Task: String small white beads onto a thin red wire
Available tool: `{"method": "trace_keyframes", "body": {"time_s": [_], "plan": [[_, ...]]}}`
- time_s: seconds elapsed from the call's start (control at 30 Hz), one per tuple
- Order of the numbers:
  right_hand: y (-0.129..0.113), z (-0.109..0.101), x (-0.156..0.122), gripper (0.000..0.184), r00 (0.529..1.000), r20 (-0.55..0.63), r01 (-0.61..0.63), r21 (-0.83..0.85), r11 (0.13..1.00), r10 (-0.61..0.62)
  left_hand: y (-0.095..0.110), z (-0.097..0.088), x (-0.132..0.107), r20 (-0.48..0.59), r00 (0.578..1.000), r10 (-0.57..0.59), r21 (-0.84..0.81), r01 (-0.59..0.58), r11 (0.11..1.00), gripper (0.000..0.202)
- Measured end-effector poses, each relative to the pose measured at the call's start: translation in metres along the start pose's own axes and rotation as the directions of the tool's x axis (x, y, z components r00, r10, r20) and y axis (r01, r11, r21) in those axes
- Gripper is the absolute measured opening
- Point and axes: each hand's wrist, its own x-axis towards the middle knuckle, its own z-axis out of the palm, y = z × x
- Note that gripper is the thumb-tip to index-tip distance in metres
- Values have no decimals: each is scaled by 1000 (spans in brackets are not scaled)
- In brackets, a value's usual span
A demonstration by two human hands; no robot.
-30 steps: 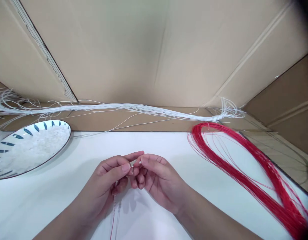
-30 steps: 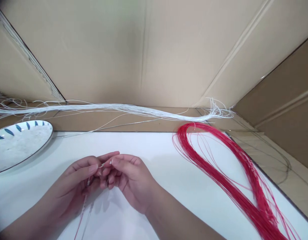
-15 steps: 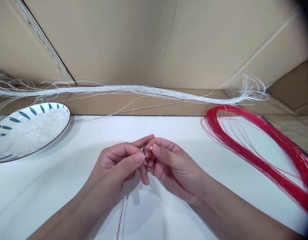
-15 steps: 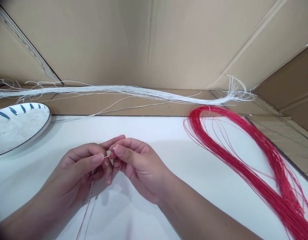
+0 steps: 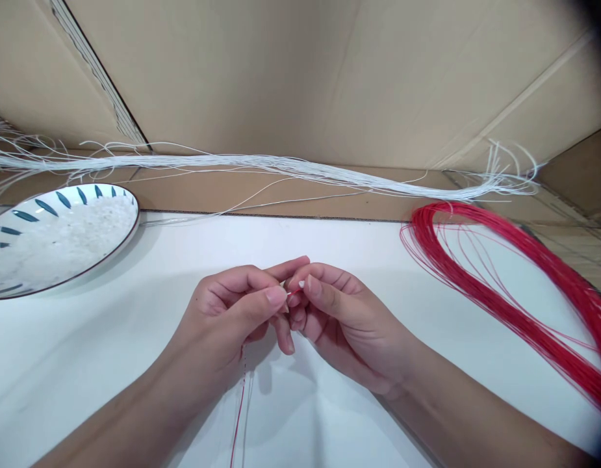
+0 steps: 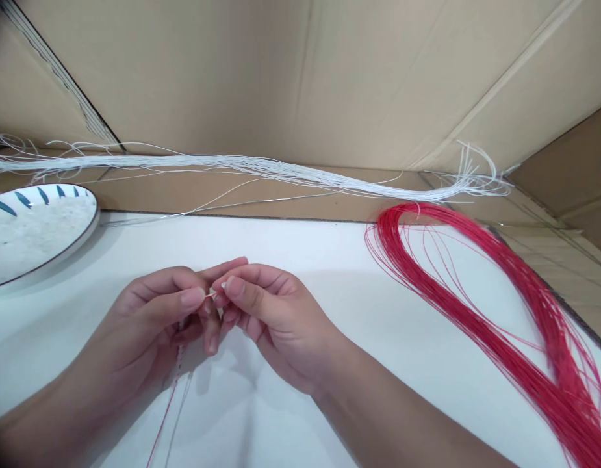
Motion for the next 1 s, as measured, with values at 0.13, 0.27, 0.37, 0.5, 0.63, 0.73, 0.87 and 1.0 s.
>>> {"method": "trace_keyframes", "body": {"time_s": [0.13, 0.27, 0.37, 0.5, 0.63, 0.73, 0.87, 1.0], "plan": [[0, 0, -1, 17, 999, -39, -1, -22, 1000, 0, 1, 2, 0, -8, 1000, 6, -6, -6, 1000, 24], [0, -2, -2, 19, 996, -91, -10, -57, 998, 5, 2, 2, 0, -16, 1000, -2, 4, 2, 1000, 23], [1, -3, -2, 20, 995, -96, -17, -61, 998, 11, 1, 2, 0, -16, 1000, -5, 11, 5, 1000, 24], [1, -3, -2, 19, 994, -109, -17, -63, 998, 10, 0, 2, 0, -21, 1000, -3, -2, 3, 1000, 24], [0, -2, -2, 19, 993, -118, -13, -59, 998, 6, 0, 3, 0, -24, 1000, 1, -12, -2, 1000, 23], [0, -2, -3, 18, 993, -116, -12, -64, 998, 4, 0, 3, 1, -13, 1000, 12, -9, -12, 1000, 24], [0, -2, -2, 18, 994, -113, -13, -67, 998, 5, 0, 2, 1, 2, 1000, 5, -24, -5, 1000, 24], [1, -2, -2, 20, 992, -127, -14, -69, 998, 5, 0, 1, 1, -10, 1000, -4, -13, 4, 1000, 24]]}}
